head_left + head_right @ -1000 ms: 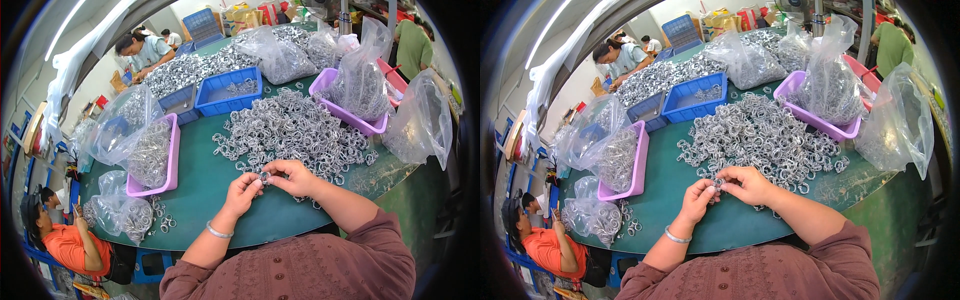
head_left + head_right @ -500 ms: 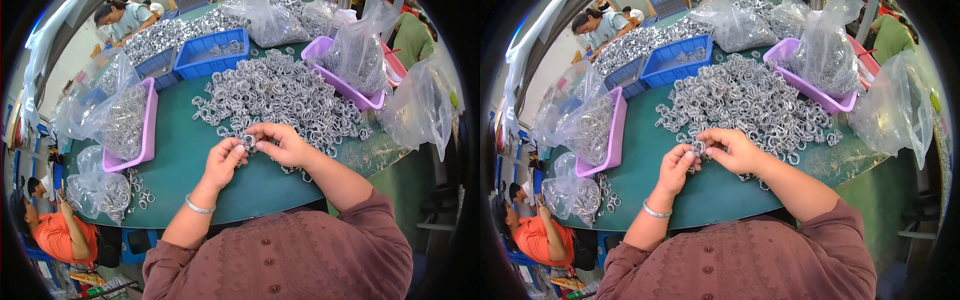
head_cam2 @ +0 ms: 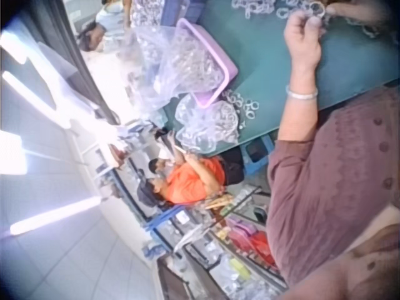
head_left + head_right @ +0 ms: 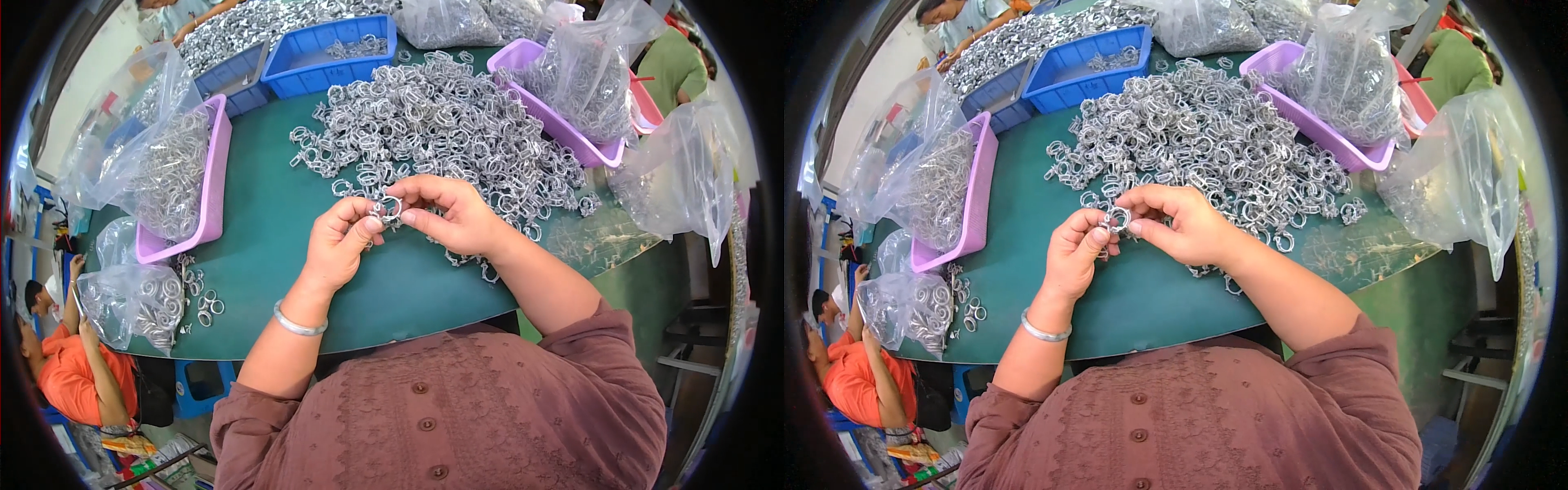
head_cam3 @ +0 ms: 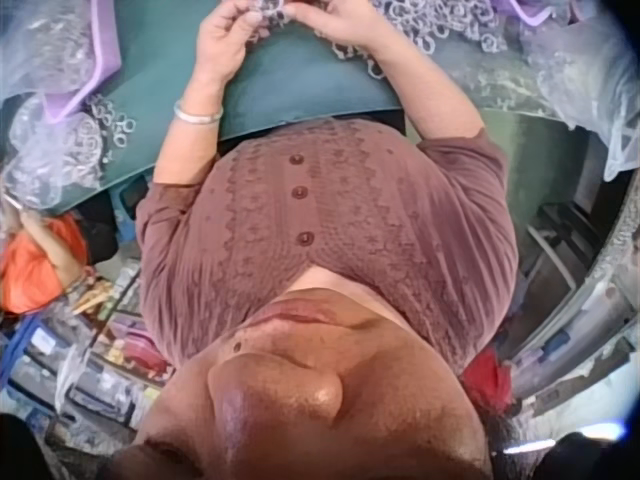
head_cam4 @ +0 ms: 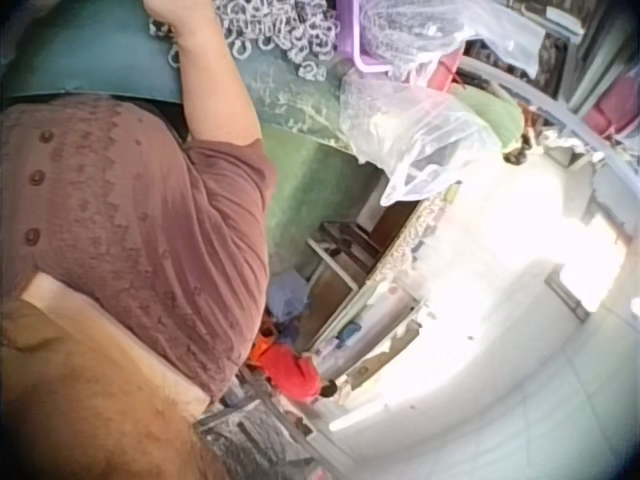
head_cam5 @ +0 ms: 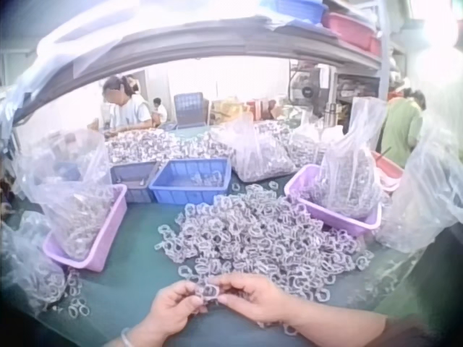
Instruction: The person assembles metal clips by hand, connecting individual metal components together from a pile on the workbench and placing completed pieces into bags.
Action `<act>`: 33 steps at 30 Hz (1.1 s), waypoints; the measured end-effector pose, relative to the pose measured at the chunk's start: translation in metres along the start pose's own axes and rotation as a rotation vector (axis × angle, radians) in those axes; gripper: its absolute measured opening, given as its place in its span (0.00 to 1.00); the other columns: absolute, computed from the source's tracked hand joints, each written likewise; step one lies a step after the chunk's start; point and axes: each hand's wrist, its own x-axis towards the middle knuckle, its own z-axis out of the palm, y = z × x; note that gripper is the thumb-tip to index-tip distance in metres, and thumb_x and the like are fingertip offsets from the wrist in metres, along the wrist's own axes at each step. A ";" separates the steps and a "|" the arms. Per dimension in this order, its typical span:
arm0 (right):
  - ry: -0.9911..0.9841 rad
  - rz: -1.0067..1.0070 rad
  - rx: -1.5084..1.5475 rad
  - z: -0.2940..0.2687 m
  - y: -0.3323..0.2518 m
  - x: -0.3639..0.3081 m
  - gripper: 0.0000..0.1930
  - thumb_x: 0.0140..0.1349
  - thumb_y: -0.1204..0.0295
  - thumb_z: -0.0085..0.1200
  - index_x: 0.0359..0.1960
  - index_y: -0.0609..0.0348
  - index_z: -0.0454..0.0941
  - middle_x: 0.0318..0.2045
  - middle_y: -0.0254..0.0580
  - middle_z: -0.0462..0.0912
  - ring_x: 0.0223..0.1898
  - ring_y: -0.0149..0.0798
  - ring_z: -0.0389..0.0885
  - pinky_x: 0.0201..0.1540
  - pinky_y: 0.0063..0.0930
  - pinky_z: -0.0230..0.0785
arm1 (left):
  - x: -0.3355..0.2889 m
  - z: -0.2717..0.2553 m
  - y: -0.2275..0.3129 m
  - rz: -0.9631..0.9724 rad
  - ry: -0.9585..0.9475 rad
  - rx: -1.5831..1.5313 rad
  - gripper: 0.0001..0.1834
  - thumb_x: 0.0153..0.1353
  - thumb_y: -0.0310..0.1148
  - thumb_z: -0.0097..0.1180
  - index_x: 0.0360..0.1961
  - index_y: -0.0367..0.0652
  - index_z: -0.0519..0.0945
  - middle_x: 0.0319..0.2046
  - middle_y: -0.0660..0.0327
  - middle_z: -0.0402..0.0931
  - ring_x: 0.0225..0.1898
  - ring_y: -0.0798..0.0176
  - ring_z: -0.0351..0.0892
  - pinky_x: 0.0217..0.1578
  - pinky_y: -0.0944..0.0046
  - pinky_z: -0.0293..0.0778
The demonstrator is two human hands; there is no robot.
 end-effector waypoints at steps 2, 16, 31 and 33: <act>-0.018 0.027 0.018 -0.001 0.000 0.000 0.13 0.55 0.80 0.50 0.43 0.62 0.72 0.28 0.33 0.74 0.28 0.23 0.70 0.30 0.17 0.63 | 0.000 0.001 0.001 0.007 -0.002 -0.001 0.08 0.57 0.31 0.53 0.35 0.39 0.74 0.27 0.66 0.74 0.24 0.75 0.70 0.23 0.78 0.64; 0.054 0.101 0.051 0.002 0.003 -0.001 0.10 0.54 0.79 0.52 0.39 0.64 0.73 0.29 0.35 0.78 0.31 0.24 0.75 0.34 0.18 0.68 | -0.001 0.000 0.001 0.006 0.014 0.030 0.13 0.61 0.37 0.48 0.40 0.38 0.74 0.28 0.65 0.74 0.26 0.74 0.71 0.25 0.77 0.65; 0.090 0.039 -0.011 0.002 0.006 0.000 0.10 0.53 0.79 0.53 0.38 0.64 0.72 0.27 0.34 0.78 0.29 0.24 0.74 0.33 0.18 0.67 | 0.000 0.000 0.001 0.009 0.002 0.016 0.14 0.62 0.35 0.44 0.45 0.38 0.73 0.29 0.64 0.74 0.27 0.72 0.72 0.26 0.76 0.66; 0.090 0.018 -0.032 0.003 0.006 0.000 0.10 0.53 0.79 0.53 0.38 0.63 0.73 0.27 0.35 0.78 0.29 0.24 0.75 0.33 0.19 0.67 | -0.001 -0.001 0.002 0.009 -0.001 0.023 0.14 0.62 0.34 0.44 0.45 0.38 0.73 0.29 0.63 0.74 0.27 0.72 0.72 0.26 0.76 0.66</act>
